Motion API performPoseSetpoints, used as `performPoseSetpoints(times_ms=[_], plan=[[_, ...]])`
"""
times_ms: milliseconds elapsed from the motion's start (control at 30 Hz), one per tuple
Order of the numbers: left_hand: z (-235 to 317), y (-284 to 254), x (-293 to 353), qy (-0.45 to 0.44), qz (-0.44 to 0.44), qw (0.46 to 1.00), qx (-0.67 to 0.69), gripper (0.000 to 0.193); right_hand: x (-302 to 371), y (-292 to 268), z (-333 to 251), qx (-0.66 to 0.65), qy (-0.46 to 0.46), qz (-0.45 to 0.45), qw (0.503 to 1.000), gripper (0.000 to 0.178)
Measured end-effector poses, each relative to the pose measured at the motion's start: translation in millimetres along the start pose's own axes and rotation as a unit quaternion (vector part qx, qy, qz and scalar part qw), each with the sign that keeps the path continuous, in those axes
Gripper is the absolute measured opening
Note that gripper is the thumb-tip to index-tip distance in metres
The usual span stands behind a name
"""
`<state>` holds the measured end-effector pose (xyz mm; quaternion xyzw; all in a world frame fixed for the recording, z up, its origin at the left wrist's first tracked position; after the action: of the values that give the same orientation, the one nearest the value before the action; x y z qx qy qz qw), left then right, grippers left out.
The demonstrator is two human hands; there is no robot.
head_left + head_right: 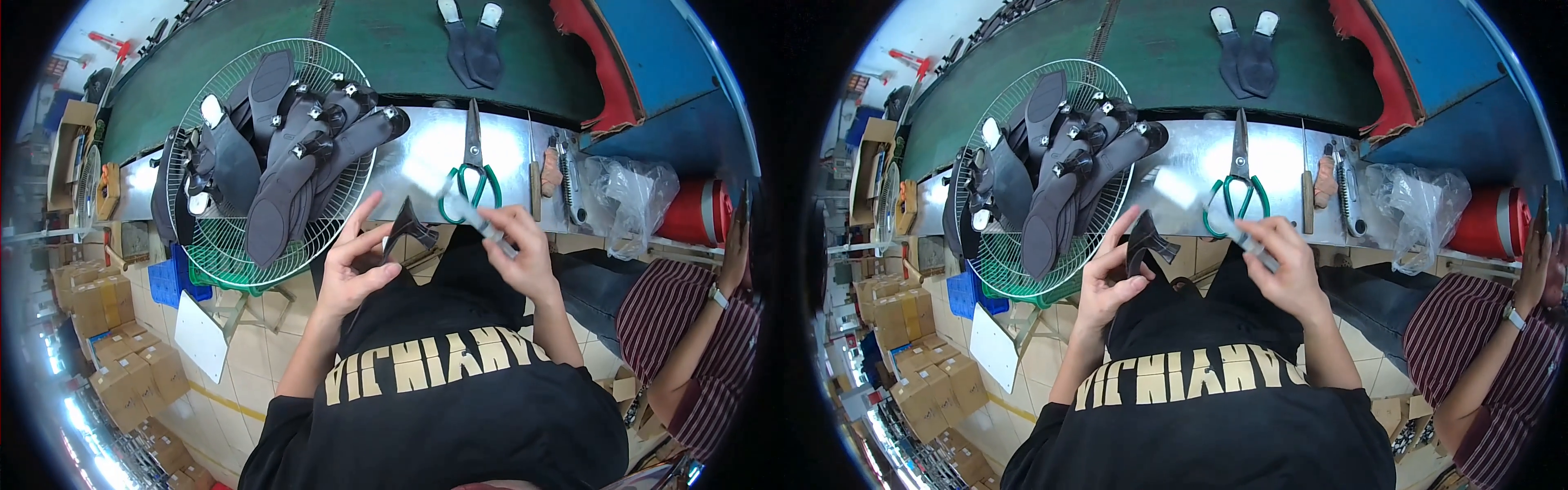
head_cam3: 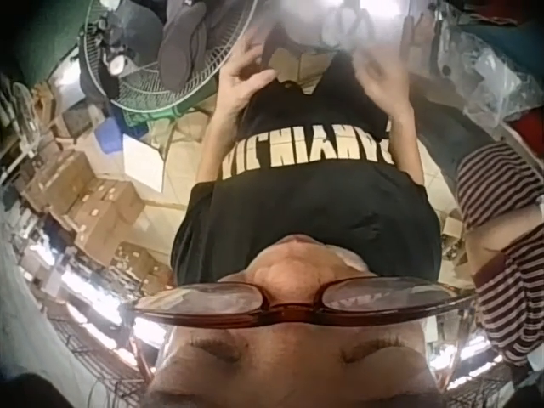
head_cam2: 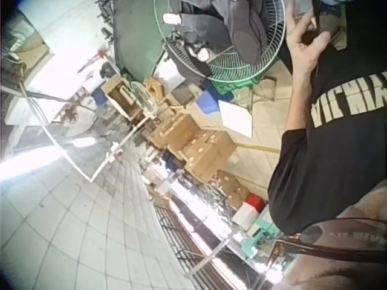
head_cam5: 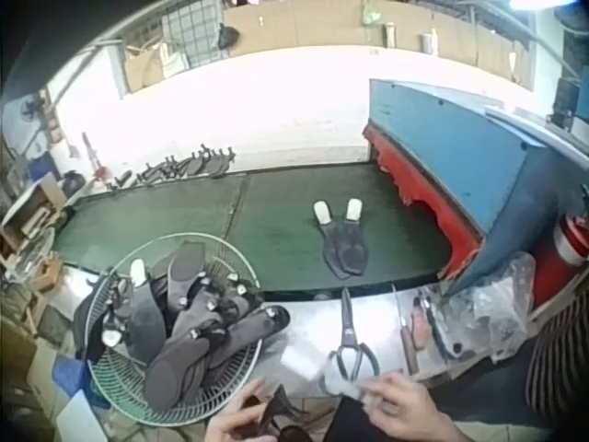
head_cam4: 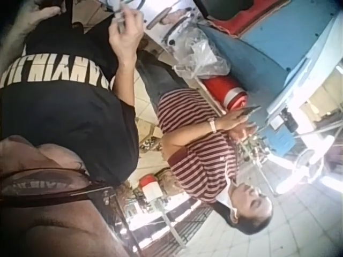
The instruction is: The recorder is assembling components of a shoe, applying adhesive to parts and pressing them together at a factory workstation.
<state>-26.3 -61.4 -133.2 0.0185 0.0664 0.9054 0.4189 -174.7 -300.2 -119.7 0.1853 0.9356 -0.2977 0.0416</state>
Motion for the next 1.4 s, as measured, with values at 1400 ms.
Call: performPoseSetpoints(times_ms=[1400], plan=[[-12.2, -10.3, 33.3, -0.275, 0.042, 0.96, -0.017, 0.039, -5.9, -3.6, -23.9, -0.092, -0.012, -0.155, 0.984, 0.029]])
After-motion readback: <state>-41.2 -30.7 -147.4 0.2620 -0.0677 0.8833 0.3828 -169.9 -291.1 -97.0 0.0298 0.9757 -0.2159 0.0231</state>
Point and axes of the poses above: each hand's wrist, its own x-axis away from the middle knuckle, its own y-axis out of the palm, z = x × y, the point moved 2 cm from there along -x, towards the middle knuckle, and after that the axes turned 1 degree about -y, right-handed, at the moved point
